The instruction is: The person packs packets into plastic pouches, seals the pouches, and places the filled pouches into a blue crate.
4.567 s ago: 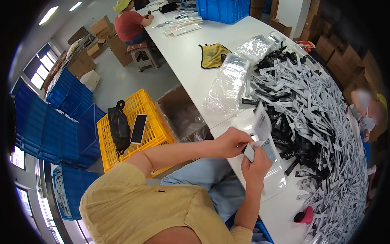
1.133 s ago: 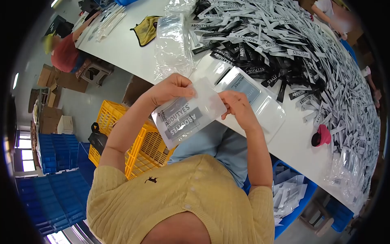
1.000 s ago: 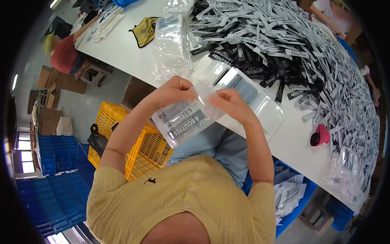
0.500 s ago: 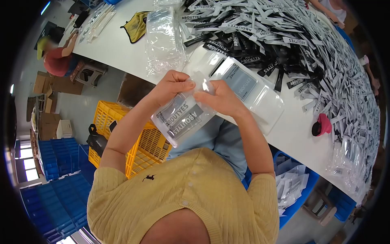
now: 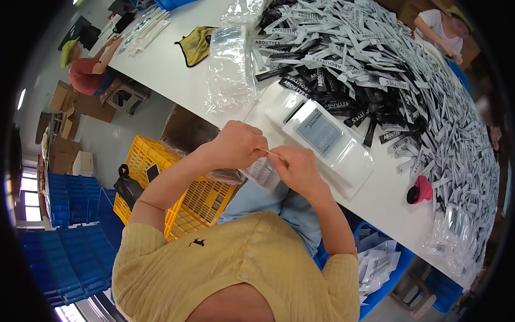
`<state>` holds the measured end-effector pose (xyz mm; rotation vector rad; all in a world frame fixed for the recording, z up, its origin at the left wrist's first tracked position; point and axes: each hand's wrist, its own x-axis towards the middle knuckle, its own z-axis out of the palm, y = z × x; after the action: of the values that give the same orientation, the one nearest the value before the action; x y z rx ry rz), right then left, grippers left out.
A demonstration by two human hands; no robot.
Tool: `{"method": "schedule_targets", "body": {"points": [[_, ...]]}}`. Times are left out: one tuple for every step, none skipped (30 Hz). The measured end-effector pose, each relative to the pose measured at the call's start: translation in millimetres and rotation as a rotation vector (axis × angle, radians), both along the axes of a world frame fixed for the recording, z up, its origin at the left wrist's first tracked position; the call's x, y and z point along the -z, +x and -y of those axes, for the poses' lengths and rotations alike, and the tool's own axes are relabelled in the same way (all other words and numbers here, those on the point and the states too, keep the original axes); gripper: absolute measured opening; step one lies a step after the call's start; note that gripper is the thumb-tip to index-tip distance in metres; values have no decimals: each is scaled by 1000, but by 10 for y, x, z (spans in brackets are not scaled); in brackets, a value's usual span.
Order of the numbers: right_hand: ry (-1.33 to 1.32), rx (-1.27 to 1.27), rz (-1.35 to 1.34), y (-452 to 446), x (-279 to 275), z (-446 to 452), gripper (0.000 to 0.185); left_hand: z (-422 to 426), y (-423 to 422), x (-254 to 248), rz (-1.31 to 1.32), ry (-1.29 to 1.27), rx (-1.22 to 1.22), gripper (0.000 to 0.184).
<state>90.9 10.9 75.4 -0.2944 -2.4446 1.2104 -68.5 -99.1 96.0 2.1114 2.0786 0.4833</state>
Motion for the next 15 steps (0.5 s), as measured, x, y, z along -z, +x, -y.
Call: {"method": "schedule_targets", "body": {"points": [[-12,42,-22,57,-1,-22,11,-26,-10,17,17,-21,-1,15],[-24,81,-47,123,4,-54,11,-65,-2,12,135,-50,-39,16],[-24,116,-49,223,36,-112,10,-121,19,3,251,-75,-80,17],[-28,148,-49,380,98,-185,10,-177,56,11,370,-101,-122,19],[-72,230,44,607,176,-264,10,-245,112,146,395,-35,-92,20],[-210,312,86,883,278,-362,11,-310,194,316,418,33,-68,22],[-539,488,84,1362,609,-481,8,-365,301,392,390,79,-15,23],[-706,621,-20,1777,759,-582,12,-430,409,458,360,121,38,27],[-853,767,-180,2305,927,-638,16,-515,484,524,283,168,112,33],[-948,906,-339,2832,1126,-687,21,-598,555,582,208,209,187,41],[-978,1016,-468,3370,1322,-675,26,-681,626,622,179,253,245,48],[-926,1139,-486,3996,1570,-685,31,-752,692,659,151,296,307,54],[-727,1104,-526,4582,1880,-598,37,-813,725,680,95,320,316,56],[-496,1266,-263,4860,2003,-459,37,-870,749,694,37,343,328,57],[-261,1414,108,5026,2074,-283,38,-919,755,712,-18,365,341,58]]}}
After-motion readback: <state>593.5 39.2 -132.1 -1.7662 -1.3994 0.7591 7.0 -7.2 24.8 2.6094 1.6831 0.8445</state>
